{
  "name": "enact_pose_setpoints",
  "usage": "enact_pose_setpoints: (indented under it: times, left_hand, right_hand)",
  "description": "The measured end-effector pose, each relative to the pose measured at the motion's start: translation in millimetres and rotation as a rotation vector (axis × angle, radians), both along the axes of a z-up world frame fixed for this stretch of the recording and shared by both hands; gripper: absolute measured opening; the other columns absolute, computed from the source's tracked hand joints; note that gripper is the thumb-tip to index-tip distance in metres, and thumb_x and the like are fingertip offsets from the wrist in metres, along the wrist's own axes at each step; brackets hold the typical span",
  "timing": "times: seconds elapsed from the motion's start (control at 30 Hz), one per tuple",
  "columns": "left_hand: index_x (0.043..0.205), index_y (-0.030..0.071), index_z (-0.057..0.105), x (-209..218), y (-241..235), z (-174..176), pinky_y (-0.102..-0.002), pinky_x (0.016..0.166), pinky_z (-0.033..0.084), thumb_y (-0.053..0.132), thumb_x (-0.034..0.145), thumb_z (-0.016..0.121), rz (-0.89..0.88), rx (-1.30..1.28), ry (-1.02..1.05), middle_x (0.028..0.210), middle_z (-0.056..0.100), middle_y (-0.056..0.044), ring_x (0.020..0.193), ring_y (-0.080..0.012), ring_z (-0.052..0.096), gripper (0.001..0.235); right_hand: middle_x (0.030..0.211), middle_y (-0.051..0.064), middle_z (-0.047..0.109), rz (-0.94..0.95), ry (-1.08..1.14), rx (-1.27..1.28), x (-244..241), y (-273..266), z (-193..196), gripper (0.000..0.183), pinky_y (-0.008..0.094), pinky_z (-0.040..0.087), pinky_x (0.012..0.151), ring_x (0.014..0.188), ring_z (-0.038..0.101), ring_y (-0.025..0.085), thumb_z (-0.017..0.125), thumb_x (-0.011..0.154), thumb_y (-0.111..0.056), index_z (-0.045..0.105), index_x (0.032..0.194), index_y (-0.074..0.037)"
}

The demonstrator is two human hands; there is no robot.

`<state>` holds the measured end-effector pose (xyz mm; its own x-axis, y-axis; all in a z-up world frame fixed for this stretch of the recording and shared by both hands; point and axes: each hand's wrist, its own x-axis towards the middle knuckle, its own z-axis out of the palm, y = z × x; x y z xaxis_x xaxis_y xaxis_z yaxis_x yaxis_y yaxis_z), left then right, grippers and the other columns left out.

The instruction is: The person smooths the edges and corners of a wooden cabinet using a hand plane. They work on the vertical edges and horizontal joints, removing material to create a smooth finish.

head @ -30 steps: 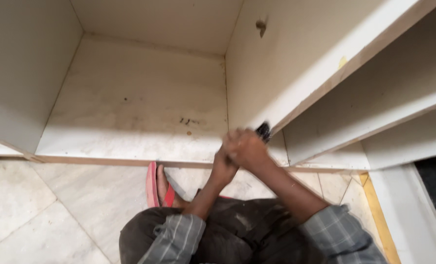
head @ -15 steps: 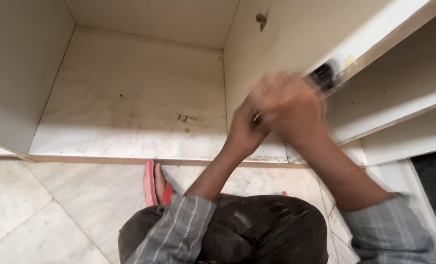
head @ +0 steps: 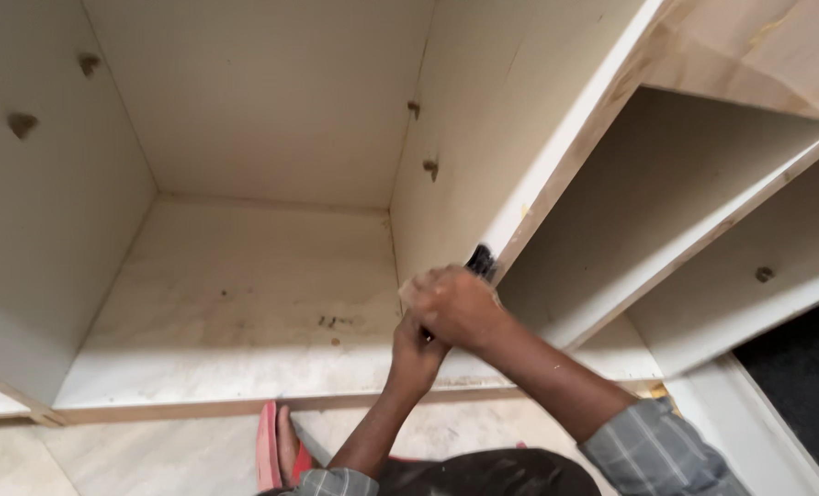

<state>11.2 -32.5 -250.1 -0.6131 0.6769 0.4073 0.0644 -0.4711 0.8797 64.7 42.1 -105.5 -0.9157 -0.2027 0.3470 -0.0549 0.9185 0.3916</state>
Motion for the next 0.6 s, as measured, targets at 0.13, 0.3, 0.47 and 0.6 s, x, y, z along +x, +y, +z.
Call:
enact_pose_setpoints:
  times: [0.13,0.3,0.47,0.6]
  left_hand:
    - [0.129,0.0,0.054,-16,6,117,-0.032,0.088,0.058,0.001,0.089,0.071,-0.027,0.129,0.121,0.116,0.07,-0.012,0.104,-0.0168,0.068,0.044]
    - [0.122,-0.002,0.056,-21,17,242,-0.034,0.085,0.06,0.007,0.092,0.073,0.039,0.165,0.277,0.107,0.072,-0.011,0.099,-0.0179,0.071,0.036]
    - [0.121,-0.002,0.057,-20,22,253,-0.034,0.085,0.059,0.009,0.091,0.074,0.039,0.122,0.279,0.106,0.072,-0.011,0.097,-0.019,0.071,0.036]
    - [0.131,-0.002,0.052,-13,3,178,-0.035,0.094,0.057,0.002,0.092,0.069,-0.04,0.253,0.173,0.118,0.067,-0.012,0.109,-0.0198,0.067,0.042]
  right_hand:
    - [0.08,0.007,0.068,-0.023,0.13,0.206,-1,-4,109,0.01,0.038,0.058,0.063,0.071,0.072,0.024,0.064,0.083,-0.018,0.066,0.091,-0.012]
    - [0.069,0.004,0.064,-0.063,0.365,0.392,10,3,226,0.031,0.036,0.055,0.052,0.061,0.069,0.023,0.066,0.098,-0.027,0.059,0.071,-0.015]
    - [0.066,0.002,0.062,-0.039,0.409,0.353,7,2,235,0.03,0.037,0.053,0.048,0.057,0.067,0.022,0.068,0.095,-0.024,0.058,0.068,-0.015]
    - [0.07,0.004,0.064,-0.084,0.222,0.325,2,-18,162,0.007,0.038,0.055,0.05,0.059,0.069,0.021,0.066,0.08,-0.016,0.061,0.076,-0.014]
